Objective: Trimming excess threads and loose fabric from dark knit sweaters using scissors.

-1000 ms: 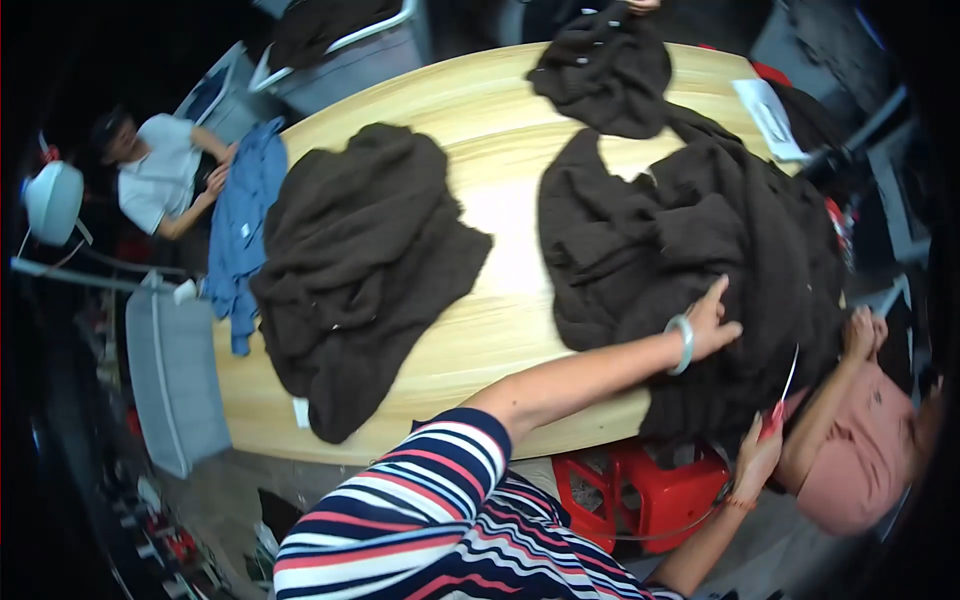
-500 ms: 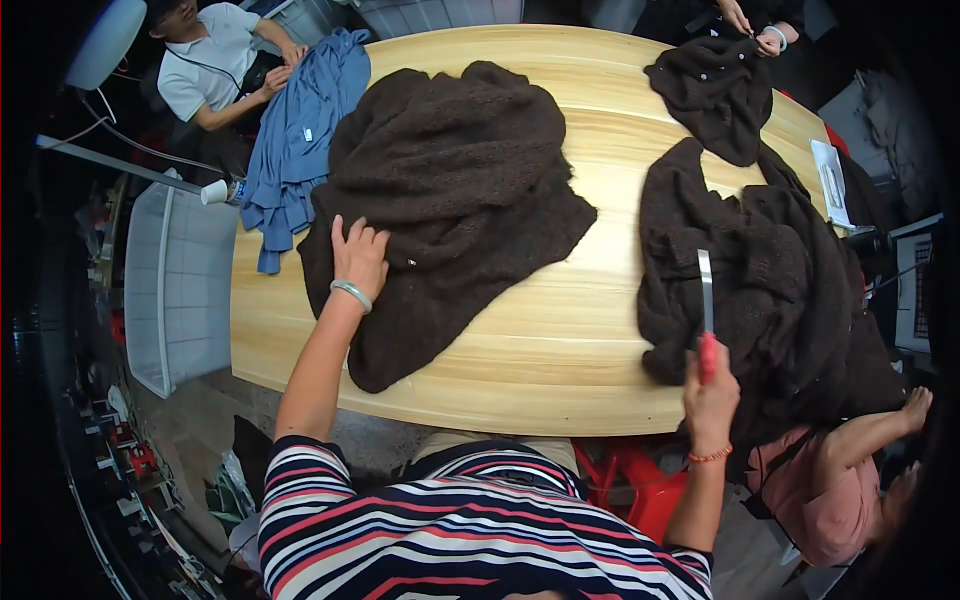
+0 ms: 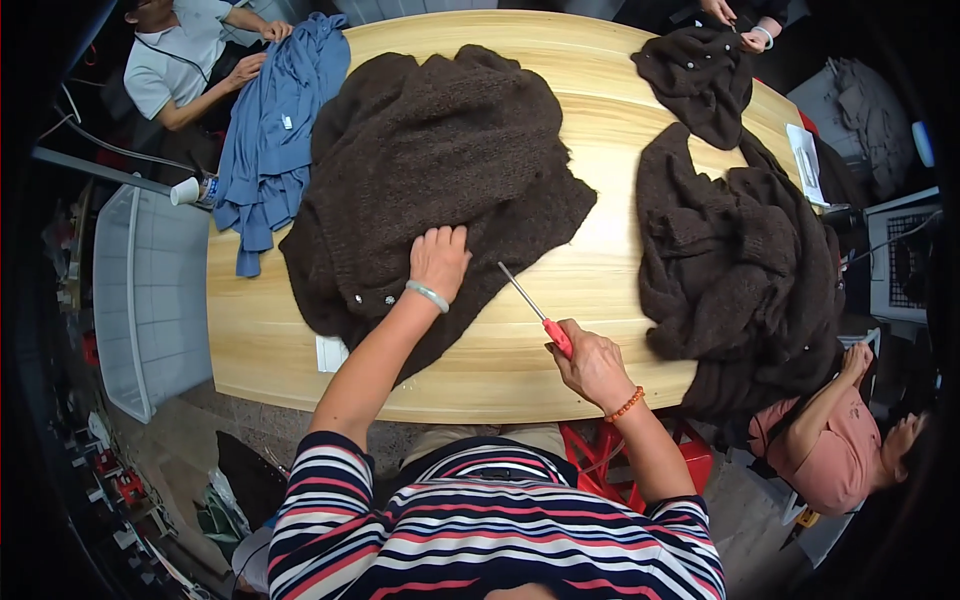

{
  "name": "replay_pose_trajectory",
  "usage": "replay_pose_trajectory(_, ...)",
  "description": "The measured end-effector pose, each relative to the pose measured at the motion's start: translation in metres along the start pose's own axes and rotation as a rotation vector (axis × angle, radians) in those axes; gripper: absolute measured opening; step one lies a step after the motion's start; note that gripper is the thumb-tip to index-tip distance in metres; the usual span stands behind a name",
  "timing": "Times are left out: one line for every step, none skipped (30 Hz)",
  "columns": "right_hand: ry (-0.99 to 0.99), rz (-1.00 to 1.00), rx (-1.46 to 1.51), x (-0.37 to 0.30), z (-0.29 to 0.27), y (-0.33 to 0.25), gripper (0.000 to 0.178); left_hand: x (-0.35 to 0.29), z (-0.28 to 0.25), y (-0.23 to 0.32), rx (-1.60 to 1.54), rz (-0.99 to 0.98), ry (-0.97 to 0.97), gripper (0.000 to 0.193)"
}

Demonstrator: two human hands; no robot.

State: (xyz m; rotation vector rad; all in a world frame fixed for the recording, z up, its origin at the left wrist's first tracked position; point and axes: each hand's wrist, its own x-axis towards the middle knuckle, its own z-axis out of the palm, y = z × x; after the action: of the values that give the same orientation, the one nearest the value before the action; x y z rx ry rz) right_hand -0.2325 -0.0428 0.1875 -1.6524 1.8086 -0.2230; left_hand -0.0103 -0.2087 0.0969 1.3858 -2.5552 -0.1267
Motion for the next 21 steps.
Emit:
replay_pose_trajectory(-0.015,0.013,-0.012,0.000,-0.003,-0.002,0.027,0.002,0.022,-0.014,-0.129,-0.045,0.051,0.045)
replay_pose_trajectory(-0.029,0.034,-0.020,-0.001,-0.006,-0.003,0.026,0.005,0.035,-0.022,-0.261,-0.086,0.096,0.034)
replay_pose_trajectory(-0.029,0.050,-0.015,-0.001,-0.008,-0.002,0.026,0.008,0.036,-0.023,-0.451,-0.085,0.204,0.018)
replay_pose_trajectory(-0.035,0.046,-0.001,-0.002,-0.009,-0.003,0.026,0.011,0.023,-0.019,-0.550,-0.200,0.049,0.017)
replay_pose_trajectory(-0.043,0.040,0.015,-0.005,-0.010,-0.003,0.026,0.012,0.012,-0.016,-0.640,-0.318,-0.110,0.015)
replay_pose_trajectory(-0.044,0.039,0.023,-0.005,-0.010,-0.008,0.026,0.009,0.016,-0.024,-0.857,-0.417,-0.167,0.014)
replay_pose_trajectory(-0.091,-0.023,0.028,-0.005,-0.011,-0.013,0.026,0.006,0.022,-0.026,-0.848,-0.420,-0.169,0.014)
replay_pose_trajectory(-0.138,-0.088,0.033,-0.004,-0.010,-0.016,0.026,0.002,0.028,-0.026,-0.971,-0.428,-0.124,0.014)
replay_pose_trajectory(-0.142,-0.094,0.040,-0.005,-0.008,-0.016,0.026,0.000,0.029,-0.023,-1.094,-0.435,-0.077,0.014)
replay_pose_trajectory(-0.170,-0.136,0.053,-0.006,-0.004,-0.014,0.026,-0.001,0.030,-0.021,-1.098,-0.432,-0.075,0.014)
replay_pose_trajectory(-0.199,-0.180,0.064,-0.007,-0.003,-0.012,0.026,-0.002,0.031,-0.018,-1.093,-0.446,-0.053,0.017)
replay_pose_trajectory(-0.186,-0.151,0.045,-0.006,-0.006,-0.011,0.025,-0.006,0.028,-0.018,-0.914,-0.401,-0.066,0.018)
replay_pose_trajectory(-0.150,-0.108,0.028,-0.006,-0.006,-0.007,0.024,-0.011,0.025,-0.017,-0.735,-0.356,-0.079,0.019)
replay_pose_trajectory(-0.104,-0.087,0.040,-0.006,-0.006,-0.004,0.025,-0.023,0.022,-0.014,-0.579,-0.157,0.112,0.022)
replay_pose_trajectory(-0.051,-0.047,0.056,-0.007,-0.006,0.002,0.025,-0.029,-0.001,-0.001,-0.341,-0.119,-0.106,0.037)
replay_pose_trajectory(-0.055,-0.051,0.059,-0.007,-0.006,0.003,0.025,-0.038,-0.021,0.004,-0.114,-0.026,-0.041,0.044)
replay_pose_trajectory(-0.080,-0.049,0.077,-0.007,-0.007,0.003,0.025,-0.044,-0.036,0.004,0.112,0.067,0.025,0.052)
replay_pose_trajectory(-0.104,-0.042,0.094,-0.008,-0.008,0.003,0.024,-0.048,-0.047,-0.003,0.182,0.052,0.029,0.056)
replay_pose_trajectory(-0.107,-0.038,0.094,-0.009,-0.008,0.002,0.024,-0.054,-0.057,-0.015,0.247,0.040,0.033,0.060)
replay_pose_trajectory(-0.133,-0.049,0.084,-0.009,-0.008,0.000,0.025,-0.058,-0.063,-0.027,0.250,0.005,0.015,0.056)
replay_pose_trajectory(-0.160,-0.065,0.071,-0.008,-0.008,-0.003,0.025,-0.064,-0.068,-0.040,0.254,-0.036,-0.001,0.053)
